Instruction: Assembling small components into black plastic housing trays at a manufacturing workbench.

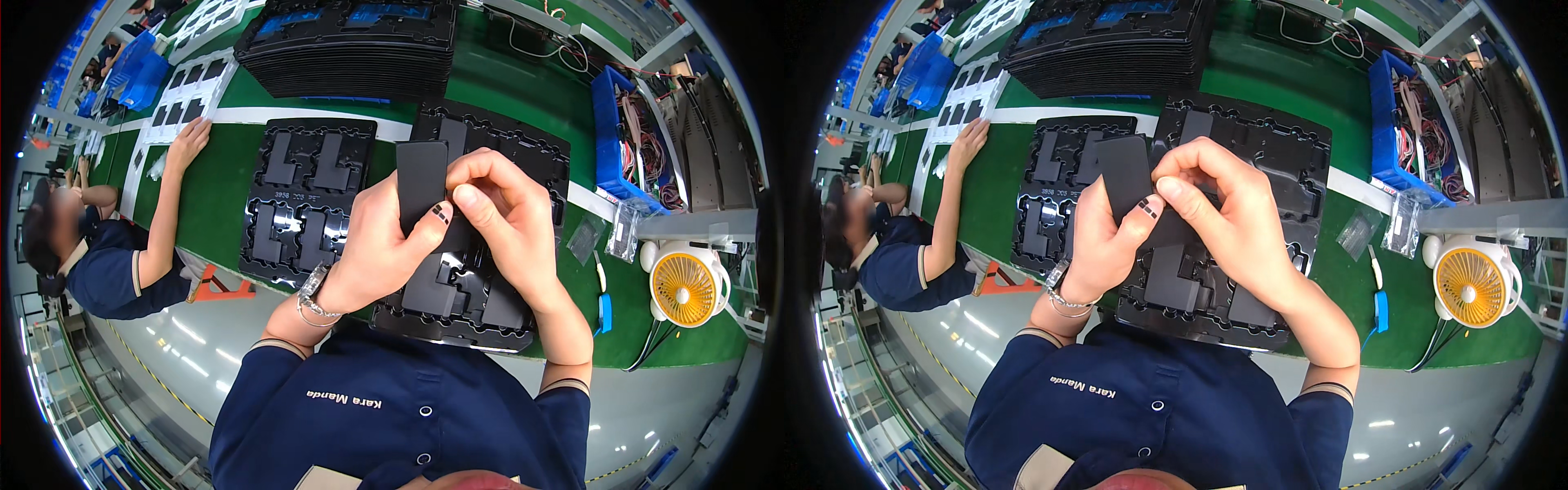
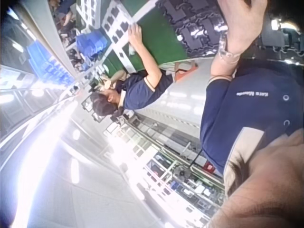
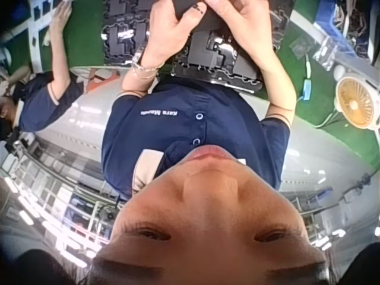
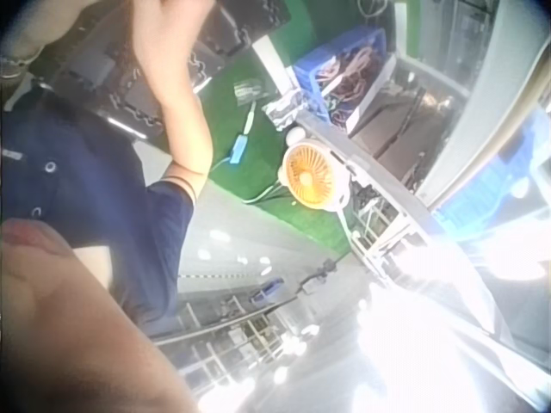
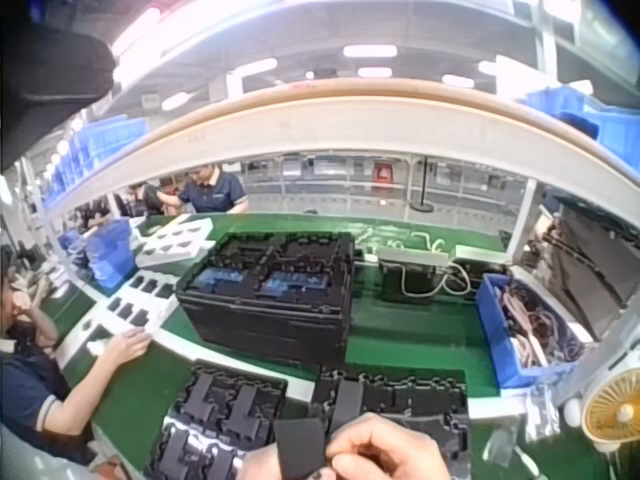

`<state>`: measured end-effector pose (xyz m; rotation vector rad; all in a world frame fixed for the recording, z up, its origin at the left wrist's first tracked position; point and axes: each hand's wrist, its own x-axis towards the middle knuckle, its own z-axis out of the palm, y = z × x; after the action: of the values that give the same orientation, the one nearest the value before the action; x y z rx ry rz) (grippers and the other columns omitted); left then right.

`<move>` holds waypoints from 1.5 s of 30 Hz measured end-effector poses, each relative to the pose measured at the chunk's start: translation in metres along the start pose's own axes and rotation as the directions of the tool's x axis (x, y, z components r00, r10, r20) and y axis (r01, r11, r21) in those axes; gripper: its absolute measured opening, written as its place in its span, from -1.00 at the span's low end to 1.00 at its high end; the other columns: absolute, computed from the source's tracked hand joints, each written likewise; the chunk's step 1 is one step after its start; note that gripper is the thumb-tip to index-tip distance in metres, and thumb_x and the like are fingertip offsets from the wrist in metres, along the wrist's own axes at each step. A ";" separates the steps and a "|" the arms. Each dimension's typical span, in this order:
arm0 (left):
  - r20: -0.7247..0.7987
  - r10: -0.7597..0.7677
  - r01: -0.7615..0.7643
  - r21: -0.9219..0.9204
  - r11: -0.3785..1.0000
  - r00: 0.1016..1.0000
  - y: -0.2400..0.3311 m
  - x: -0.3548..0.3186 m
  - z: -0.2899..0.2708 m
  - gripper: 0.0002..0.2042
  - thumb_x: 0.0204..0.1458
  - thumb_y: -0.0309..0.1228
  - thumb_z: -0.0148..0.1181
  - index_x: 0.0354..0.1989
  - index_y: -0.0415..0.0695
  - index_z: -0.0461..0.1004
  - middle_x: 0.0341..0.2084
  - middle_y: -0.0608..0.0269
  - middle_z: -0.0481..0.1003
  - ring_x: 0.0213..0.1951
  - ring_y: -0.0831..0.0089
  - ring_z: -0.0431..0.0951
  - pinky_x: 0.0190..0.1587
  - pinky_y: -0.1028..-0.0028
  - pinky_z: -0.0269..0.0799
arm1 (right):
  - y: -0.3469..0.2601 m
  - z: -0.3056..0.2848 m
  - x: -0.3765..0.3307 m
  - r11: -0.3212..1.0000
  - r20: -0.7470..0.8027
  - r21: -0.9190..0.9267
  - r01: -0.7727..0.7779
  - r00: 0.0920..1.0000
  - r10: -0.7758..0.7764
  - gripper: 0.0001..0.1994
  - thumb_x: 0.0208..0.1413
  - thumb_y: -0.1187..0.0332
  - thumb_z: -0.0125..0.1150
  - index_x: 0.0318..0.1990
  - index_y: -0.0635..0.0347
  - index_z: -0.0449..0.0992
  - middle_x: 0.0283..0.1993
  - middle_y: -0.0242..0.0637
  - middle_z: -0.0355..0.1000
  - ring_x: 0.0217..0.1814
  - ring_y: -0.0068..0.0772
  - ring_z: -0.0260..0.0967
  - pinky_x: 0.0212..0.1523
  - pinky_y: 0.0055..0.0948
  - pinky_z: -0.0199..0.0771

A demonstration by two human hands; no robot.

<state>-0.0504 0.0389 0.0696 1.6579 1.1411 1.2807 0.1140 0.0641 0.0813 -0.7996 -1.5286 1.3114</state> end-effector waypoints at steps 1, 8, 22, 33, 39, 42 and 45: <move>0.007 -0.001 0.001 0.003 1.000 1.000 0.001 0.000 0.000 -0.84 0.05 -0.43 0.17 -0.26 -0.24 0.41 -0.51 0.23 0.43 -0.50 0.48 0.43 -0.39 0.45 0.38 | -0.001 -0.001 0.000 1.000 0.005 -0.001 -0.009 1.000 0.009 -0.88 0.20 0.42 0.18 -0.26 0.32 0.46 -0.33 -0.39 0.42 -0.25 -0.60 0.38 -0.12 -0.53 0.42; 0.008 -0.016 0.017 -0.066 0.998 1.000 -0.001 -0.001 0.005 -0.85 0.06 -0.44 0.16 -0.26 -0.24 0.41 -0.52 0.24 0.42 -0.49 0.48 0.41 -0.39 0.45 0.37 | 0.001 -0.003 0.000 1.000 -0.001 0.009 0.007 1.000 -0.007 -0.88 0.19 0.42 0.20 -0.29 0.31 0.45 -0.36 -0.40 0.41 -0.29 -0.62 0.36 -0.17 -0.53 0.41; 0.490 -0.271 0.554 -0.648 0.523 0.829 -0.004 -0.003 -0.003 -0.69 0.24 -0.13 -0.04 -0.25 -0.17 0.37 -0.50 0.40 0.40 -0.48 0.64 0.37 -0.40 0.60 0.30 | -0.001 -0.009 0.008 0.991 -0.065 -0.069 0.111 0.991 -0.116 -0.81 0.17 0.33 0.21 -0.29 0.31 0.49 -0.22 -0.29 0.42 -0.18 -0.53 0.35 -0.12 -0.51 0.37; 0.816 0.224 0.835 -0.461 -0.302 0.532 -0.013 0.003 0.006 -0.63 0.33 -0.02 -0.31 -0.35 -0.05 0.20 -0.88 0.54 0.15 -0.86 0.76 0.08 -0.75 0.70 -0.11 | -0.001 -0.015 0.005 0.905 -0.055 -0.389 0.176 0.976 -0.213 -0.83 0.13 0.37 0.23 -0.38 0.32 0.55 -0.46 -0.31 0.36 -0.42 -0.50 0.27 -0.36 -0.47 0.30; 0.230 -0.166 0.179 -0.035 0.983 0.959 -0.010 -0.010 0.010 -0.77 0.26 -0.28 -0.01 -0.25 -0.24 0.36 -0.54 0.20 0.41 -0.49 0.35 0.43 -0.40 0.42 0.31 | -0.011 -0.024 -0.001 0.972 0.022 -0.232 0.019 1.000 -0.014 -0.77 0.20 0.38 0.11 -0.07 0.28 0.55 -0.34 -0.34 0.49 -0.30 -0.60 0.39 -0.19 -0.53 0.41; 0.215 0.057 -0.126 0.323 0.938 0.975 -0.017 -0.014 -0.001 -0.81 0.21 -0.34 0.01 -0.20 -0.22 0.41 -0.35 0.11 0.45 -0.28 0.26 0.47 -0.17 0.36 0.36 | -0.013 -0.064 0.007 0.918 -0.152 -0.395 -0.033 0.988 -0.030 -0.71 0.17 0.42 0.14 0.04 0.26 0.48 -0.40 -0.46 0.38 -0.31 -0.65 0.31 -0.20 -0.61 0.35; 0.271 0.221 -0.341 0.569 0.748 0.937 -0.023 -0.020 -0.007 -0.90 0.01 -0.47 0.17 -0.31 -0.17 0.46 -0.30 0.19 0.45 -0.10 0.15 0.42 -0.02 0.22 0.29 | 0.000 -0.126 0.016 0.852 -0.258 -0.521 -0.046 0.960 -0.106 -0.74 0.19 0.48 0.10 0.03 0.27 0.44 -0.40 -0.44 0.42 -0.31 -0.65 0.31 -0.16 -0.60 0.32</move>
<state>-0.0644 0.0281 0.0439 2.4595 1.3035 0.9358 0.2256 0.1244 0.0835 -1.2404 -1.6740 0.7085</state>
